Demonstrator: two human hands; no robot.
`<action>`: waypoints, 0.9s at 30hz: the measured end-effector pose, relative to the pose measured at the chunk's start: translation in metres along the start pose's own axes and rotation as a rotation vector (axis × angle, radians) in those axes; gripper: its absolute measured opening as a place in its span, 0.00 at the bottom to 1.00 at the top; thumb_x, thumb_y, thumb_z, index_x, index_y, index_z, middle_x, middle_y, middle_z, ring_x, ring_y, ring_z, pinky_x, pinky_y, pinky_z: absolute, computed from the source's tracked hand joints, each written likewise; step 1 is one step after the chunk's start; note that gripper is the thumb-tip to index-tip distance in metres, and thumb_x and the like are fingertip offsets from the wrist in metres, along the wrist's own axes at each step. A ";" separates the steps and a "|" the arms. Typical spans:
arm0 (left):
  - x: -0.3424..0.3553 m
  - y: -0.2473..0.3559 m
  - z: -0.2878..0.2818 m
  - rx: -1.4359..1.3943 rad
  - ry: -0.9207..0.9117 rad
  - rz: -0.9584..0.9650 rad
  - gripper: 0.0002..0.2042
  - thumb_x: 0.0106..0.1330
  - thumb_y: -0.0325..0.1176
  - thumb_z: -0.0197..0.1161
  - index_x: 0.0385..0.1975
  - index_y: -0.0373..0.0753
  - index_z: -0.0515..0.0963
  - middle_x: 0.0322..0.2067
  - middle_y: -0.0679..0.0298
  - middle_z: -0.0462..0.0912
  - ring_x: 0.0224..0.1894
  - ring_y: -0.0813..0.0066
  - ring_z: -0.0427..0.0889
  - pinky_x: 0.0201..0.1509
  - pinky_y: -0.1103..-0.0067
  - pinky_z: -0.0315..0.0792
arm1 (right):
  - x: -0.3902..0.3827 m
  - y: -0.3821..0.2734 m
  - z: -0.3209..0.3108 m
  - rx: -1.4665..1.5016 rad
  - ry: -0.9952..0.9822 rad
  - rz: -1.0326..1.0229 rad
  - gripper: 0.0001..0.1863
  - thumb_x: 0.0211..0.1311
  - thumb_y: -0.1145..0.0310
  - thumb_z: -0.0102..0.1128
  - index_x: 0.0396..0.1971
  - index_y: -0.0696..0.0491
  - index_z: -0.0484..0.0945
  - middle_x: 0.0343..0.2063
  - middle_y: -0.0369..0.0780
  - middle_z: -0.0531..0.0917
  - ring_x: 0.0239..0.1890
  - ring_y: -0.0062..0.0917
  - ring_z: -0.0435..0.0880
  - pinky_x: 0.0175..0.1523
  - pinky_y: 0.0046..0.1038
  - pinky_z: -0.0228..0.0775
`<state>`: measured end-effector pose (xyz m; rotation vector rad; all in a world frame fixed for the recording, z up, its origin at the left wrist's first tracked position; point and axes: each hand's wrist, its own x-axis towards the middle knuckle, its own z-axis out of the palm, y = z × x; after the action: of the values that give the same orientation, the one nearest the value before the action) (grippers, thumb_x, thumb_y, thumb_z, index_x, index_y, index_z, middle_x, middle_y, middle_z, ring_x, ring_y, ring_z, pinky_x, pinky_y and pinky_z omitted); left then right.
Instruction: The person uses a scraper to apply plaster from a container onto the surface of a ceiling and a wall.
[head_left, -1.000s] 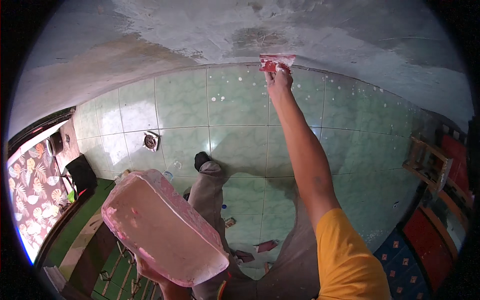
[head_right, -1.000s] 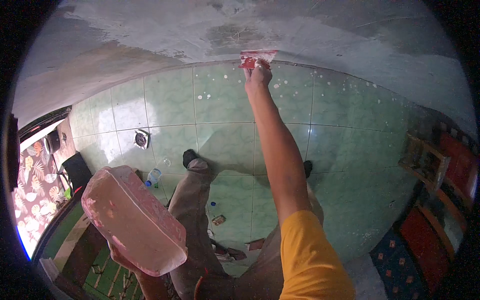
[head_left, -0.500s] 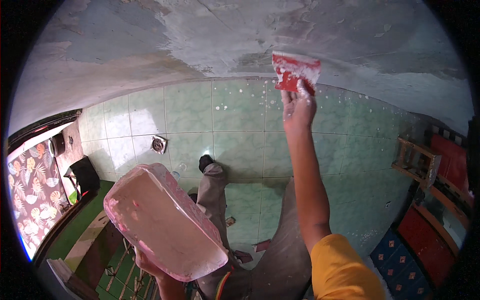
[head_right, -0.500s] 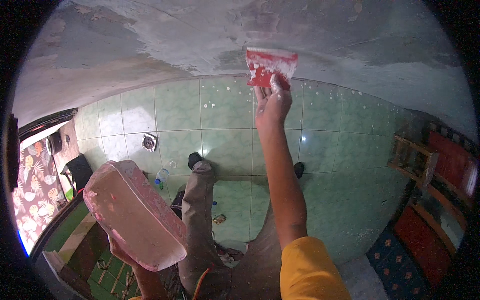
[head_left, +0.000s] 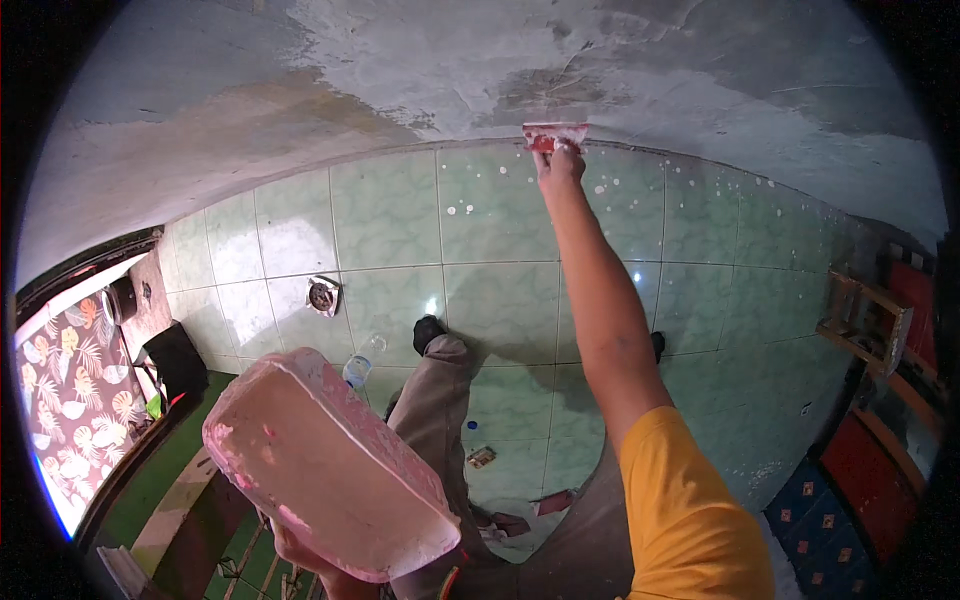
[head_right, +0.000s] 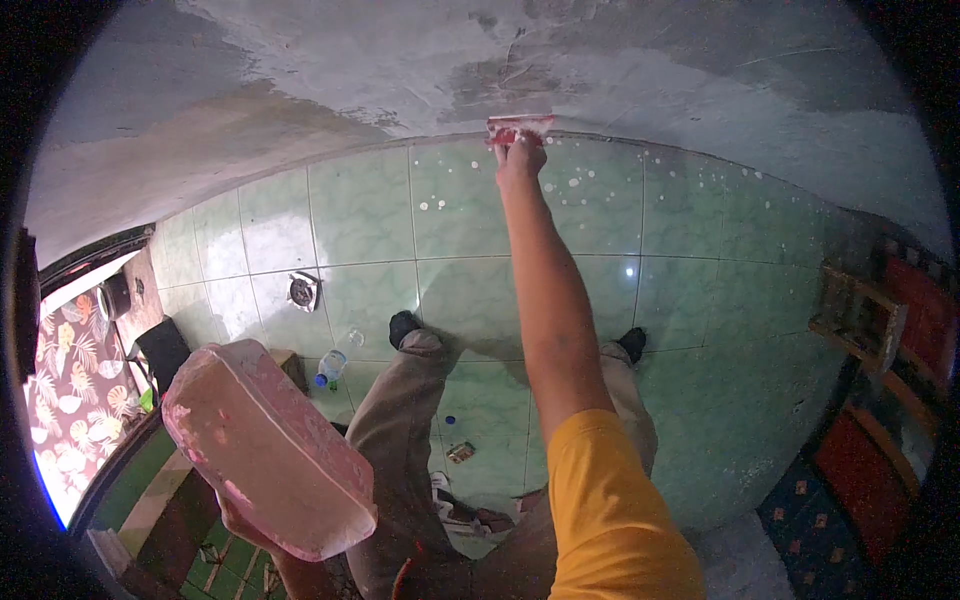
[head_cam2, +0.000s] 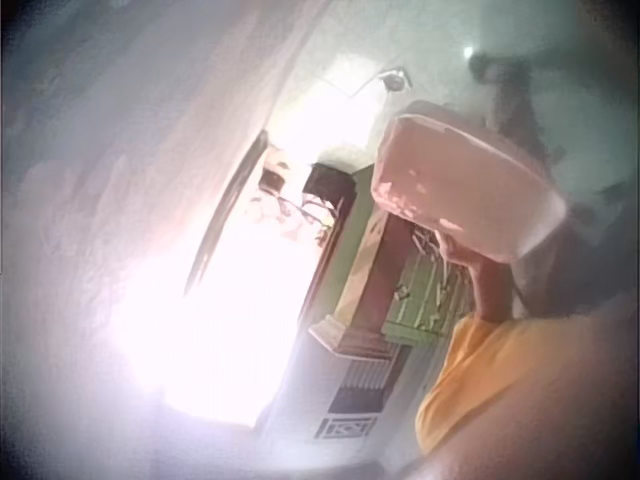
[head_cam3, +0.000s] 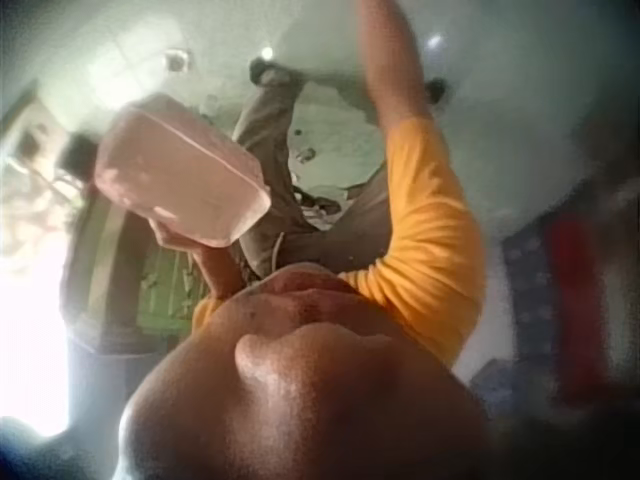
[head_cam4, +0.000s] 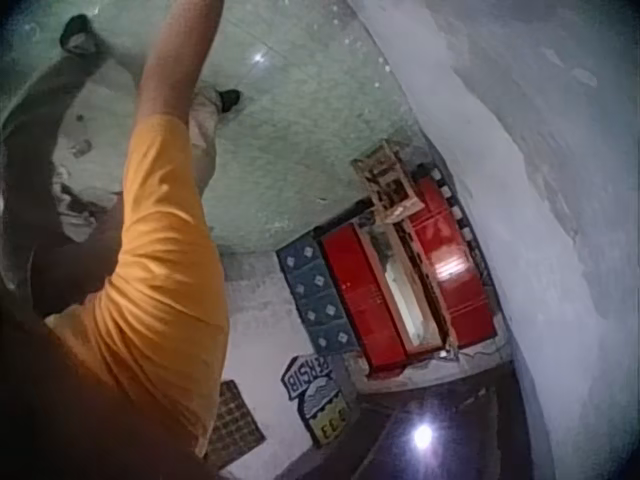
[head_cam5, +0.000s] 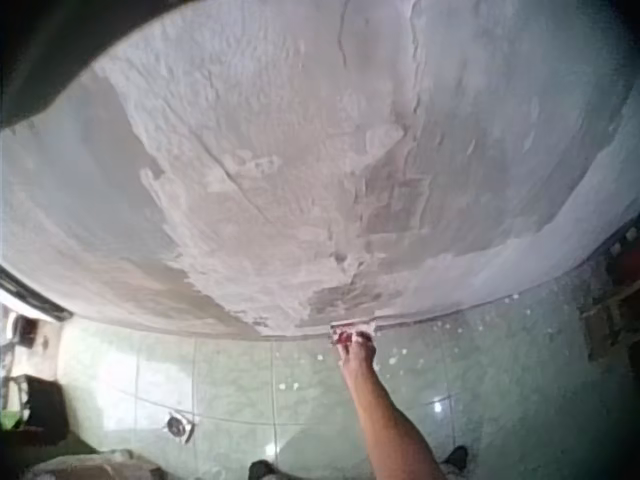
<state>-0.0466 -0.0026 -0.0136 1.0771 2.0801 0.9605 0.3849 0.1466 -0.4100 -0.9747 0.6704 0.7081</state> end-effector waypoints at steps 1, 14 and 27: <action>0.000 0.001 0.001 -0.011 -0.012 -0.026 0.21 0.78 0.39 0.43 0.55 0.27 0.73 0.45 0.55 0.82 0.41 0.64 0.85 0.43 0.74 0.81 | -0.005 -0.005 0.001 -0.006 0.003 -0.001 0.19 0.69 0.80 0.47 0.59 0.58 0.66 0.52 0.46 0.78 0.53 0.39 0.82 0.60 0.47 0.79; -0.015 0.085 -0.043 -0.393 -0.255 -0.375 0.24 0.80 0.42 0.38 0.61 0.28 0.68 0.49 0.53 0.79 0.48 0.60 0.83 0.52 0.68 0.79 | -0.323 -0.185 0.097 -0.041 -0.509 -0.156 0.21 0.73 0.74 0.51 0.61 0.65 0.62 0.58 0.49 0.73 0.62 0.37 0.75 0.73 0.43 0.65; -0.016 0.052 -0.034 0.000 -0.184 -0.105 0.17 0.78 0.32 0.44 0.55 0.26 0.73 0.44 0.56 0.83 0.40 0.66 0.85 0.43 0.74 0.82 | -0.099 -0.006 -0.031 -0.184 -0.051 0.069 0.16 0.72 0.74 0.52 0.56 0.57 0.68 0.52 0.44 0.78 0.54 0.35 0.82 0.61 0.41 0.79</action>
<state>-0.0436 -0.0059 0.0503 1.0055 1.9646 0.7800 0.3244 0.0942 -0.3430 -1.1022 0.6041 0.8642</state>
